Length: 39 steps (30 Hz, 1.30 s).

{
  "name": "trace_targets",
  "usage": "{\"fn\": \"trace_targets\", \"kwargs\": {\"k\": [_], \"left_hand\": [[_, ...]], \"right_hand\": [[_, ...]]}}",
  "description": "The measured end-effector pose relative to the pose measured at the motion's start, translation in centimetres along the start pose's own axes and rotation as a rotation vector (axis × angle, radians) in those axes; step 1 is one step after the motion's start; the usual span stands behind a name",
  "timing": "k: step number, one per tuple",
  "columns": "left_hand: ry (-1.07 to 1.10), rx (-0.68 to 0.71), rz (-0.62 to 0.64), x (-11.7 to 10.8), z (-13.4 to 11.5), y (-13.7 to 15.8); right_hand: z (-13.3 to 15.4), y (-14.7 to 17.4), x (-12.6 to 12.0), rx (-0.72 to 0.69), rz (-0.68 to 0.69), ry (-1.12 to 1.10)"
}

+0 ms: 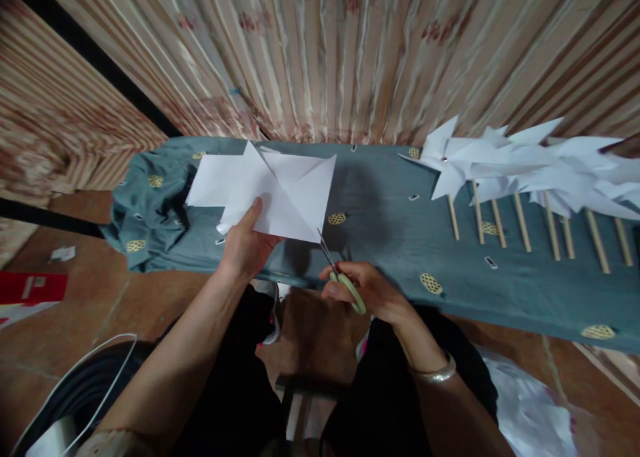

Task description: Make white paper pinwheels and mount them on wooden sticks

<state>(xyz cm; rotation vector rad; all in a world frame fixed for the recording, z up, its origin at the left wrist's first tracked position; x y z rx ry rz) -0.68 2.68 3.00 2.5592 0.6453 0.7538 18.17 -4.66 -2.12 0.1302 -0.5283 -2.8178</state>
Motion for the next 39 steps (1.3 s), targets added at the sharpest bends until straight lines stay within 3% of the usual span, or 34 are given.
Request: {"fn": "trace_targets", "kwargs": {"k": [39], "left_hand": [[-0.108,0.07,0.102,-0.09,0.96,0.06]], "right_hand": [[-0.38,-0.5,-0.21,-0.025,-0.048,0.046]]}}
Point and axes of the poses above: each hand's wrist, its own y-axis away from the middle knuckle, its own x-axis out of the palm, z = x × y, the point moved 3 cm from there along -y, towards the middle knuckle, and after that the axes turned 13 degrees about -z, right-handed, at the moved point
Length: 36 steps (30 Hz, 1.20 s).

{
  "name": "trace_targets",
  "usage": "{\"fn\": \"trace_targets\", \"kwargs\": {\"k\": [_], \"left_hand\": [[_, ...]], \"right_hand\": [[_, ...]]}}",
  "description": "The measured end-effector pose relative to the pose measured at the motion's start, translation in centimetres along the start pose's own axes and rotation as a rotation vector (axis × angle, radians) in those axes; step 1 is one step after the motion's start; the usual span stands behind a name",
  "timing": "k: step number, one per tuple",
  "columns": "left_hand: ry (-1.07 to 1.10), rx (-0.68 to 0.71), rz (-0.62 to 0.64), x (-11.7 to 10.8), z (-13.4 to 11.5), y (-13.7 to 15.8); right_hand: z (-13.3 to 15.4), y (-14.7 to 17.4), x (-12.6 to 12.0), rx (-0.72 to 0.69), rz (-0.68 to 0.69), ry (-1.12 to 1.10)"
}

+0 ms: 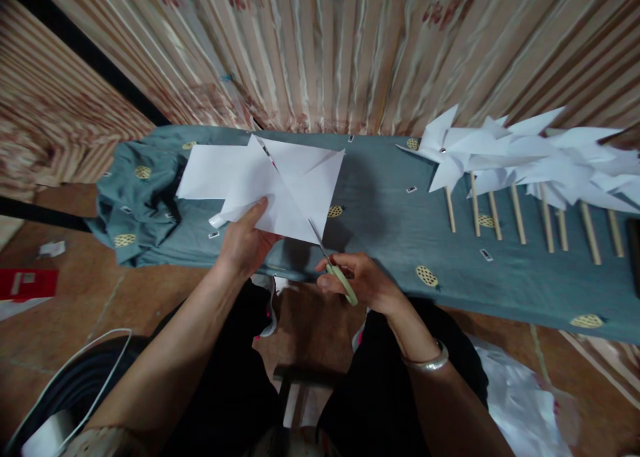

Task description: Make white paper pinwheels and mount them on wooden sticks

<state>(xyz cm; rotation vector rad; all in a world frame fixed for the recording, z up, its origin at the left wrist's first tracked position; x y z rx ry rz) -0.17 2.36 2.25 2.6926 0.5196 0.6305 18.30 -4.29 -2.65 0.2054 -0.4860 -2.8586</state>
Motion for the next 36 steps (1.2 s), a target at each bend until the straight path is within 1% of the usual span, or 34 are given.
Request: {"fn": "trace_targets", "kwargs": {"k": [4,13,22,33,36], "left_hand": [[0.013,0.002,0.018,0.05,-0.06,0.08],[0.016,-0.017,-0.02,0.0,-0.24,0.14],[0.02,0.01,-0.004,-0.05,-0.11,0.1],[0.031,-0.004,-0.024,-0.05,-0.29,0.12],[0.029,-0.009,-0.021,-0.08,-0.17,0.1]], "right_hand": [[0.19,0.09,0.06,0.033,-0.006,-0.018],[0.37,0.14,0.14,0.093,-0.042,-0.062],[0.21,0.25,0.26,0.207,-0.075,-0.191],[0.24,0.2,0.28,0.196,-0.085,-0.177],[0.13,0.17,0.25,0.163,-0.078,-0.141]]}}
Point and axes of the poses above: each hand's wrist, its own y-axis away from the middle knuckle, its own x-axis out of the palm, z = x × y, the point moved 3 cm from there along -y, towards the middle knuckle, and after that the axes turned 13 degrees about -z, right-handed, at the moved point
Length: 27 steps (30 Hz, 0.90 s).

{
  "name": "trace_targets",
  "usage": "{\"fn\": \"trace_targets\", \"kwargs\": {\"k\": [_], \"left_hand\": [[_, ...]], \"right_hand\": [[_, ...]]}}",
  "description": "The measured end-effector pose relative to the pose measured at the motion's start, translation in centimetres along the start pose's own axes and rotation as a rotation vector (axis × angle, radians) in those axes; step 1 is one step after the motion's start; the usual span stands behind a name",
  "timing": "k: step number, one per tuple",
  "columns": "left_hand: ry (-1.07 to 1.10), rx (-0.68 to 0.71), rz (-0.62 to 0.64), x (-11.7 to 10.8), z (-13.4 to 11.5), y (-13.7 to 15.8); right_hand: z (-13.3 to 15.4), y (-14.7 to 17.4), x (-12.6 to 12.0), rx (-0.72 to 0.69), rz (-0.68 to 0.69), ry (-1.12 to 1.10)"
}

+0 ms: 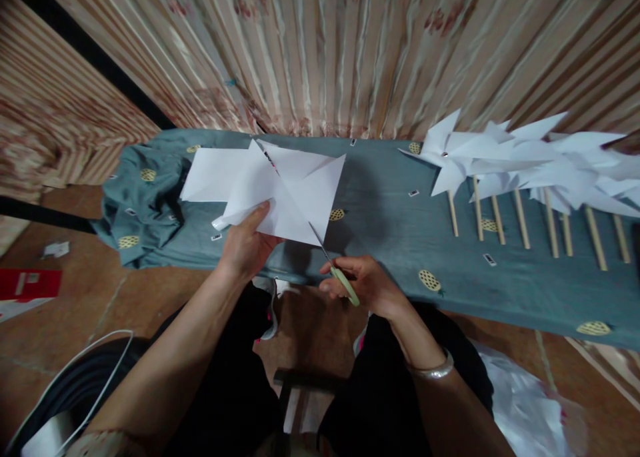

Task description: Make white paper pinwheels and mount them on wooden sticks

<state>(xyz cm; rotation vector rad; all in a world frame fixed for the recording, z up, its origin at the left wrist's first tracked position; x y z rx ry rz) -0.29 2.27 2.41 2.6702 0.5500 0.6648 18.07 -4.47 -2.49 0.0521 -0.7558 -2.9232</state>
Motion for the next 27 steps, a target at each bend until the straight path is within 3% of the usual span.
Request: {"fn": "trace_targets", "kwargs": {"k": [15,27], "left_hand": [[-0.057,-0.044,0.05,0.21,0.73,0.68],[-0.047,-0.06,0.033,0.42,0.93,0.72]], "right_hand": [[0.4,-0.02,-0.29,-0.166,0.014,0.135],[0.37,0.08,-0.28,-0.161,0.032,0.131]]}}
Point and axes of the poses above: each hand's wrist, its own y-axis away from the middle knuckle, its own x-axis out of the palm, z = x × y, the point moved 3 cm from there along -y, towards the middle knuckle, and after that the axes turned 13 degrees about -z, right-handed, at the moved point
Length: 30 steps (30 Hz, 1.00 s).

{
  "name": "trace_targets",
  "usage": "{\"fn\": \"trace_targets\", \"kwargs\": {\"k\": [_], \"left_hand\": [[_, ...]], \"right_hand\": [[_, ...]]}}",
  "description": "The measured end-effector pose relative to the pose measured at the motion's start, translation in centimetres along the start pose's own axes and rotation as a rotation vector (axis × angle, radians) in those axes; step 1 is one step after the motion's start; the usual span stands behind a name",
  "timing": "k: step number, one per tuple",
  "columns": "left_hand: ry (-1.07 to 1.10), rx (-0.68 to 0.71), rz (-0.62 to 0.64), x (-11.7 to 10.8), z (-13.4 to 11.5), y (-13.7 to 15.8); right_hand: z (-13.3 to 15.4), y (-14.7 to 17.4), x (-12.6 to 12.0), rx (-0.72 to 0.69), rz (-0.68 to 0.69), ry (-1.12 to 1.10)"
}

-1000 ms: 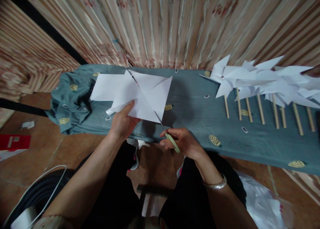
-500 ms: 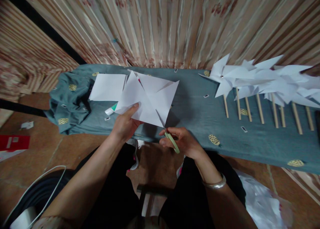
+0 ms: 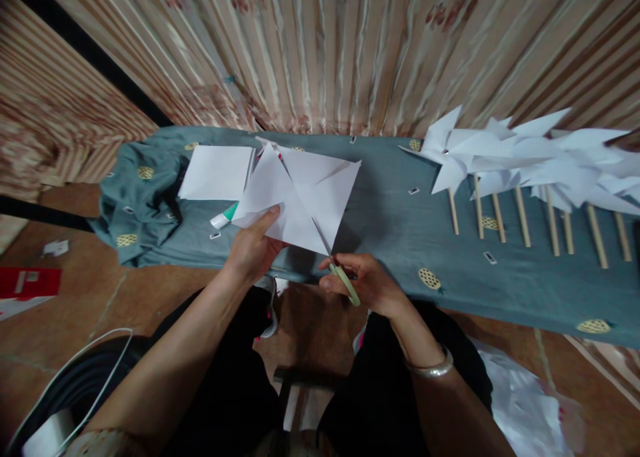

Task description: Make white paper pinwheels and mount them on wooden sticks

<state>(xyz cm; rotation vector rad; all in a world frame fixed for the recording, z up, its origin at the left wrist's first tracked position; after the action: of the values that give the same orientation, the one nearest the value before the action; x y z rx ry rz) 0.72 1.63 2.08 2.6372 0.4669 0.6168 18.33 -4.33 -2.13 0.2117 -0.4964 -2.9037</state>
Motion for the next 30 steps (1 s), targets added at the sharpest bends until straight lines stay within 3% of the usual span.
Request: {"fn": "trace_targets", "kwargs": {"k": [30], "left_hand": [[-0.024,-0.006,0.013,-0.24,0.06,-0.01]], "right_hand": [[-0.68,-0.1,0.25,0.15,-0.069,-0.193]]}}
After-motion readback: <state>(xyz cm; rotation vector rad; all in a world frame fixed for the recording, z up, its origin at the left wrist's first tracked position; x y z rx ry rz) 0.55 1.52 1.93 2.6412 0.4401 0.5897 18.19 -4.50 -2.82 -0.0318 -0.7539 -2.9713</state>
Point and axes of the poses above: each hand's wrist, its own y-axis away from the middle knuckle, its own x-axis out of the palm, z = x × y, the point moved 3 cm from there along -y, towards the middle knuckle, and after that the axes turned 13 degrees about -z, right-handed, at the moved point
